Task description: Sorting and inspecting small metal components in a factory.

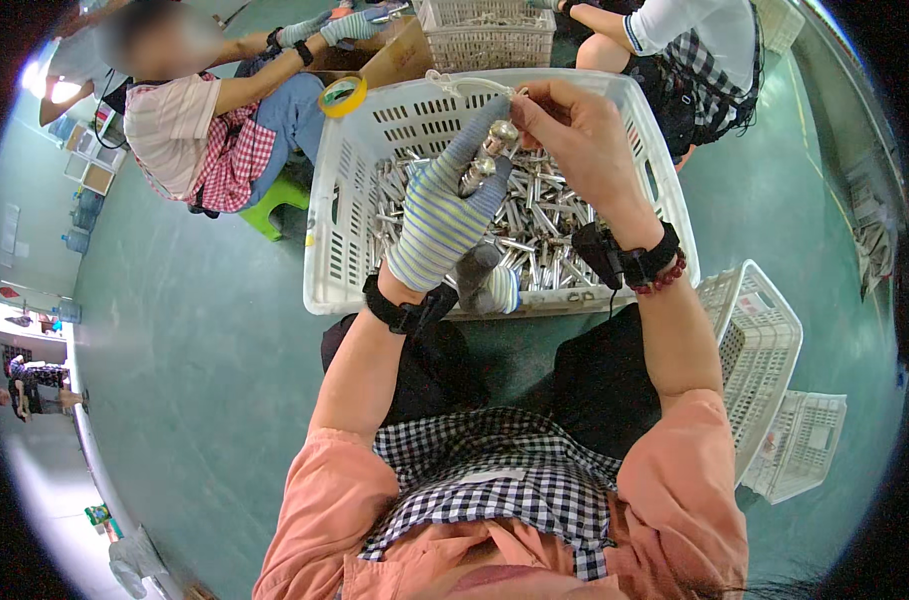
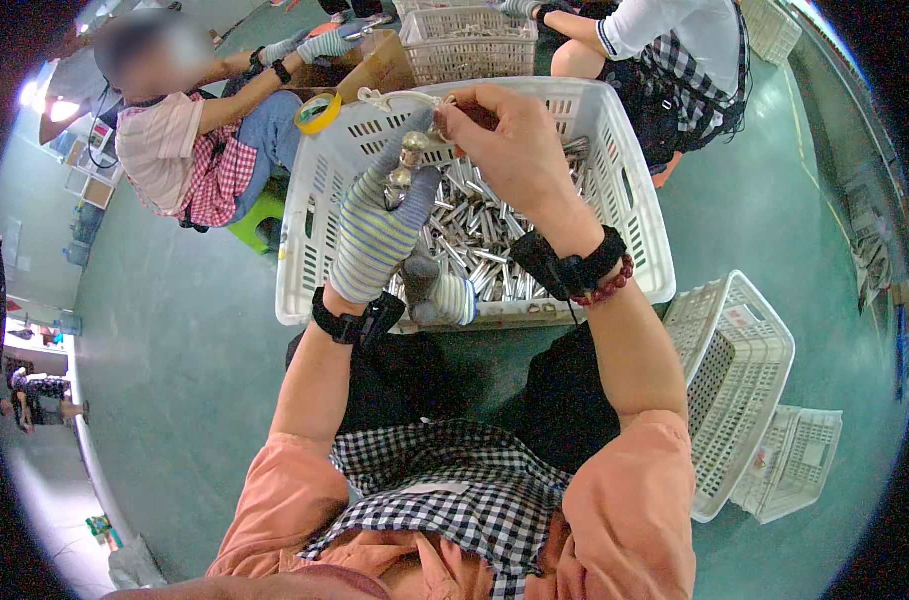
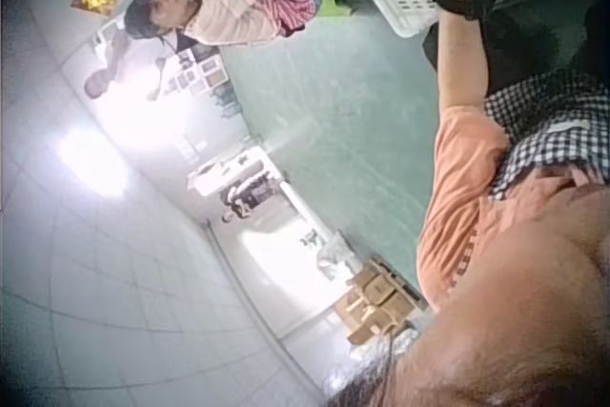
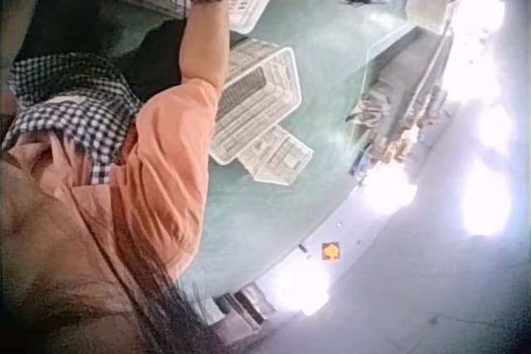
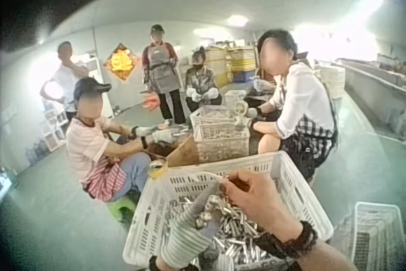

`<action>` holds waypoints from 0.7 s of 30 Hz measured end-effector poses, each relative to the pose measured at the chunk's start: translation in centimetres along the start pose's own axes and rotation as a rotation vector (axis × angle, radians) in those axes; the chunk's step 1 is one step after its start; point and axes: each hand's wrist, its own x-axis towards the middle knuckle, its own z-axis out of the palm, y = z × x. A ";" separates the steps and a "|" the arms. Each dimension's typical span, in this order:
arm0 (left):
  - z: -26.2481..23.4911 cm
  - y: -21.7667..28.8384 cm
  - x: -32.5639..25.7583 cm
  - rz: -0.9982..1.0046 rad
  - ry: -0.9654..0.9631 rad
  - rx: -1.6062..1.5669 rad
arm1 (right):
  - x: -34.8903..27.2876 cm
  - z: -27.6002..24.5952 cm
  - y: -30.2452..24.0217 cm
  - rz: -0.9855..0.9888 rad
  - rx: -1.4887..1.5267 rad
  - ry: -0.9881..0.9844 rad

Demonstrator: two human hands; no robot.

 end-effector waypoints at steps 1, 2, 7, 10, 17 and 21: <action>0.1 0.0 0.1 0.002 0.002 -0.002 | -0.1 0.0 -0.2 -0.008 0.000 0.001; 0.2 -0.1 0.2 -0.027 0.030 -0.088 | -0.1 0.0 -0.1 -0.010 -0.003 -0.001; -0.1 0.7 0.4 -0.234 0.057 -0.117 | -0.3 -0.9 -2.7 -0.287 -0.258 0.182; 0.0 0.2 0.4 -0.132 0.085 -0.129 | -1.1 -0.6 -4.2 -0.285 -0.252 0.155; -0.1 1.0 0.2 -0.129 0.054 -0.107 | -1.6 0.0 -5.1 -0.242 -0.232 0.050; 0.0 0.8 0.1 -0.121 0.082 -0.196 | -1.8 0.6 -4.6 -0.263 -0.194 0.043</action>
